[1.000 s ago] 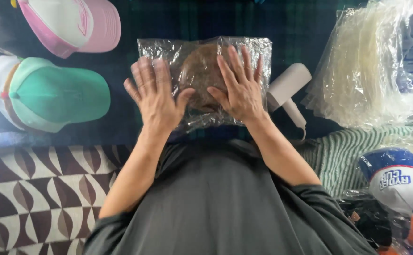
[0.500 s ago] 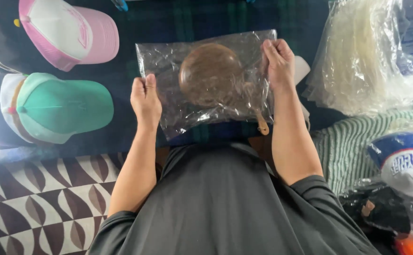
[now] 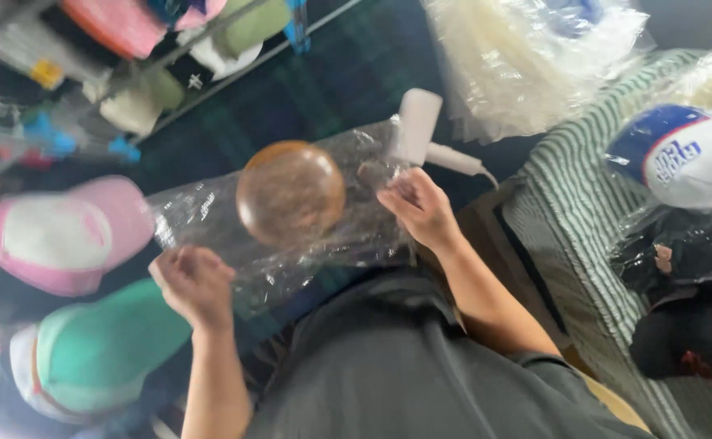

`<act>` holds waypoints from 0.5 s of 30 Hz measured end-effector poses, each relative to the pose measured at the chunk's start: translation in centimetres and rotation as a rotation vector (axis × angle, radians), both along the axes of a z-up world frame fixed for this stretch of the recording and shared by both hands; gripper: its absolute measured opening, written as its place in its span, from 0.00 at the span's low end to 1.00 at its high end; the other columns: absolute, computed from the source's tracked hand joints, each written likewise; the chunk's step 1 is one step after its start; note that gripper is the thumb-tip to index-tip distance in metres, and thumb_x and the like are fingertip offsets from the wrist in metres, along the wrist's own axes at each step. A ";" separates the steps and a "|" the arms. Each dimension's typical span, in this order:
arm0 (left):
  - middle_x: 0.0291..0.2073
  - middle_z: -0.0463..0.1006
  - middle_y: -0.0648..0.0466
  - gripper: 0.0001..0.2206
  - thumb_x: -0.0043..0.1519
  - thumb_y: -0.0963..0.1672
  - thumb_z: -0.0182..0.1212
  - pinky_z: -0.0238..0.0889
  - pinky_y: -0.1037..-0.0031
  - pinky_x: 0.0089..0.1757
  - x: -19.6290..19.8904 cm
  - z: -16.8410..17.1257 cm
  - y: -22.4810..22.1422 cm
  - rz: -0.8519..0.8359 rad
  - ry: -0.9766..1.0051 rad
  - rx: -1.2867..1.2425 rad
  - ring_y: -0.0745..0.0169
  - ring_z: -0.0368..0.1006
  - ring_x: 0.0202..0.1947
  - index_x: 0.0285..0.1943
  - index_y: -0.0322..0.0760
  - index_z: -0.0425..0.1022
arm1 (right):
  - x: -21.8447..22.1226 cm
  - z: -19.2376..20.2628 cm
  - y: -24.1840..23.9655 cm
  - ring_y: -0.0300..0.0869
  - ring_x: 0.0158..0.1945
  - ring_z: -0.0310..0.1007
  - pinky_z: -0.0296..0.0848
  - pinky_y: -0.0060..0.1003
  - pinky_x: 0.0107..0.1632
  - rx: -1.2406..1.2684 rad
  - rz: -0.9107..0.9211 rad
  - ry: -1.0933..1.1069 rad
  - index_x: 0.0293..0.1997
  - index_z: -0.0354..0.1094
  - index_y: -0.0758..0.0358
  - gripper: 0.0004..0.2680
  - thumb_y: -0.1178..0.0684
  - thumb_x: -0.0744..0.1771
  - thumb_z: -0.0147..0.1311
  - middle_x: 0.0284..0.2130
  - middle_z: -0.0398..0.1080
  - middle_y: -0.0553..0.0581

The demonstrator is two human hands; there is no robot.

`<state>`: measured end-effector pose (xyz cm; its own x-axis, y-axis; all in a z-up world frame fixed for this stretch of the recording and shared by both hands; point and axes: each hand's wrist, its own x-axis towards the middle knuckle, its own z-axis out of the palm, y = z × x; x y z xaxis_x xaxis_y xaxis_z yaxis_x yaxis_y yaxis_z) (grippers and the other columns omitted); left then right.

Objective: Preparing baseball caps by brushing, heat-shaping on a mold, and placing them into plastic bags.

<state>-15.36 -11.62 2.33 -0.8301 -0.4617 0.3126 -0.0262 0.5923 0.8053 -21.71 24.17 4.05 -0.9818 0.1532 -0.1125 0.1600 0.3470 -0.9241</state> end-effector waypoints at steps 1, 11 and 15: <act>0.16 0.75 0.57 0.09 0.78 0.46 0.40 0.63 0.78 0.23 -1.8 3.2 0.6 -0.099 0.058 0.065 0.63 0.72 0.14 0.47 0.40 0.60 | -0.1 1.4 1.8 0.40 0.20 0.71 0.72 0.35 0.26 -0.271 0.095 0.087 0.40 0.71 0.61 0.08 0.52 0.64 0.66 0.17 0.69 0.56; 0.14 0.54 0.52 0.13 0.78 0.49 0.40 0.73 0.58 0.38 -22.9 18.0 18.2 -0.968 0.333 0.185 0.61 0.60 0.14 0.46 0.36 0.49 | -24.3 2.6 29.6 0.39 0.40 0.79 0.78 0.34 0.43 0.317 -0.211 0.428 0.48 0.78 0.62 0.09 0.55 0.67 0.51 0.39 0.80 0.54; 0.25 0.69 0.45 0.18 0.78 0.53 0.40 0.46 0.75 0.21 -32.1 18.0 28.4 -1.076 0.255 0.201 0.62 0.63 0.13 0.49 0.35 0.53 | -29.2 -0.3 33.4 0.51 0.49 0.74 0.69 0.47 0.50 0.680 0.052 -0.043 0.59 0.71 0.50 0.17 0.40 0.65 0.54 0.49 0.76 0.53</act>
